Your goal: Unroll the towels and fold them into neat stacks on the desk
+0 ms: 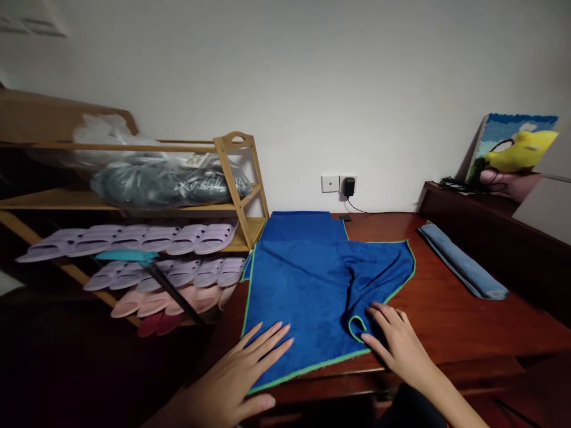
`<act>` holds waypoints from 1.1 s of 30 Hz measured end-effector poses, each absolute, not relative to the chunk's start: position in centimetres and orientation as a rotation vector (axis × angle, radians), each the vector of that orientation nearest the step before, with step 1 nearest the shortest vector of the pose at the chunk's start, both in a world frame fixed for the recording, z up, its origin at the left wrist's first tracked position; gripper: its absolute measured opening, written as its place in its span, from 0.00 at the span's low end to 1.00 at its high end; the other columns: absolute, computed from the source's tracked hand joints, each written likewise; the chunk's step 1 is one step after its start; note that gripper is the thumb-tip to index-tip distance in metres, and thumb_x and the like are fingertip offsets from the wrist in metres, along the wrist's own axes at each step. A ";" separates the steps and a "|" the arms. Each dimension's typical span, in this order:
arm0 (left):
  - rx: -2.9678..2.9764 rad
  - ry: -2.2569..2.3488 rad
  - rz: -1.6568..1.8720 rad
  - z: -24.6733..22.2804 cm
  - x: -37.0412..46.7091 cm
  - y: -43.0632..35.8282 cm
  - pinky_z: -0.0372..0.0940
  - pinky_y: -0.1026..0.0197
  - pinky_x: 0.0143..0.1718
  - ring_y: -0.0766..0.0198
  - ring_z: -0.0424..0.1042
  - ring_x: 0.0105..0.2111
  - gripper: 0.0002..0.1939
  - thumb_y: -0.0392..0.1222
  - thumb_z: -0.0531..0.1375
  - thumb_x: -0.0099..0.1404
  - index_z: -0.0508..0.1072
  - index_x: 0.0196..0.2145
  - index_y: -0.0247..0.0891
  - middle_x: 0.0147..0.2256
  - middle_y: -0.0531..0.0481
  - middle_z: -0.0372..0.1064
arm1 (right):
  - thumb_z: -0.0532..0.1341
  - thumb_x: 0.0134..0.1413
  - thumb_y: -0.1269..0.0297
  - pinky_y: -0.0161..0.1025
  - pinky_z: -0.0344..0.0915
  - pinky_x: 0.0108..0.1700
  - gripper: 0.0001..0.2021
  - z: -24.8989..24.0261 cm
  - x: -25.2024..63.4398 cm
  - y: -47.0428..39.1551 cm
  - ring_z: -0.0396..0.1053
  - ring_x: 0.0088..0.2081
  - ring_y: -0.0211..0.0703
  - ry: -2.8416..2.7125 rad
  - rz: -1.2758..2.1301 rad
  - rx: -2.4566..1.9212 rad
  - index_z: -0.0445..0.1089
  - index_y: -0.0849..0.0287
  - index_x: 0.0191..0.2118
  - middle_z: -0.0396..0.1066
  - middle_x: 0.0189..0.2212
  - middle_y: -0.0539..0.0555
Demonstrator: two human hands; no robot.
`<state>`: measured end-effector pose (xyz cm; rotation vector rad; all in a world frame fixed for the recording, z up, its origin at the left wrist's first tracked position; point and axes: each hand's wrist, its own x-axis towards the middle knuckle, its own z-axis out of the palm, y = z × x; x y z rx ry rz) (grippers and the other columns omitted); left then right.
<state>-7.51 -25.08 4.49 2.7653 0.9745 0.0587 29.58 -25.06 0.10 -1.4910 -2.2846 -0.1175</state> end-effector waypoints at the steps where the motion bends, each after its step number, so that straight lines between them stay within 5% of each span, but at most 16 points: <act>1: 2.767 0.982 0.049 4.2 -7.5 -25.1 0.45 0.42 0.62 0.51 0.42 0.65 0.44 0.52 0.60 0.63 0.35 0.66 0.51 0.66 0.51 0.36 | 0.56 0.58 0.53 0.45 0.59 0.52 0.20 -0.1 29.5 -25.2 0.62 0.52 0.49 -2.290 -0.146 -1.485 0.62 0.54 0.54 0.65 0.52 0.58; 6: 2.830 0.991 0.095 3.6 -8.2 -25.1 0.43 0.45 0.63 0.55 0.45 0.64 0.37 0.44 0.56 0.67 0.39 0.66 0.53 0.66 0.53 0.40 | 0.53 0.61 0.61 0.42 0.60 0.43 0.09 -0.1 31.2 -25.0 0.67 0.41 0.44 -2.305 -0.250 -1.496 0.67 0.56 0.43 0.69 0.42 0.57; 14: 2.804 0.918 0.133 4.5 -12.8 -24.8 0.45 0.45 0.63 0.54 0.46 0.64 0.33 0.47 0.53 0.69 0.40 0.65 0.54 0.65 0.54 0.42 | 0.55 0.58 0.62 0.39 0.57 0.39 0.09 0.8 38.0 -27.4 0.67 0.36 0.42 -2.439 -0.628 -1.418 0.72 0.56 0.38 0.72 0.39 0.56; 21: 2.822 0.902 0.095 4.0 -15.1 -24.2 0.44 0.43 0.62 0.51 0.42 0.64 0.32 0.49 0.52 0.69 0.42 0.65 0.54 0.66 0.53 0.38 | 0.57 0.54 0.61 0.43 0.58 0.42 0.13 1.8 40.8 -30.2 0.69 0.41 0.47 -2.355 -0.959 -1.344 0.72 0.56 0.44 0.72 0.47 0.56; 33: 2.950 0.890 0.143 3.0 -16.4 -24.8 0.47 0.50 0.62 0.55 0.48 0.63 0.29 0.40 0.51 0.70 0.47 0.64 0.56 0.66 0.56 0.40 | 0.55 0.54 0.59 0.45 0.61 0.44 0.09 -2.6 41.2 -33.4 0.71 0.42 0.51 -1.999 -0.809 -1.503 0.67 0.56 0.39 0.73 0.42 0.57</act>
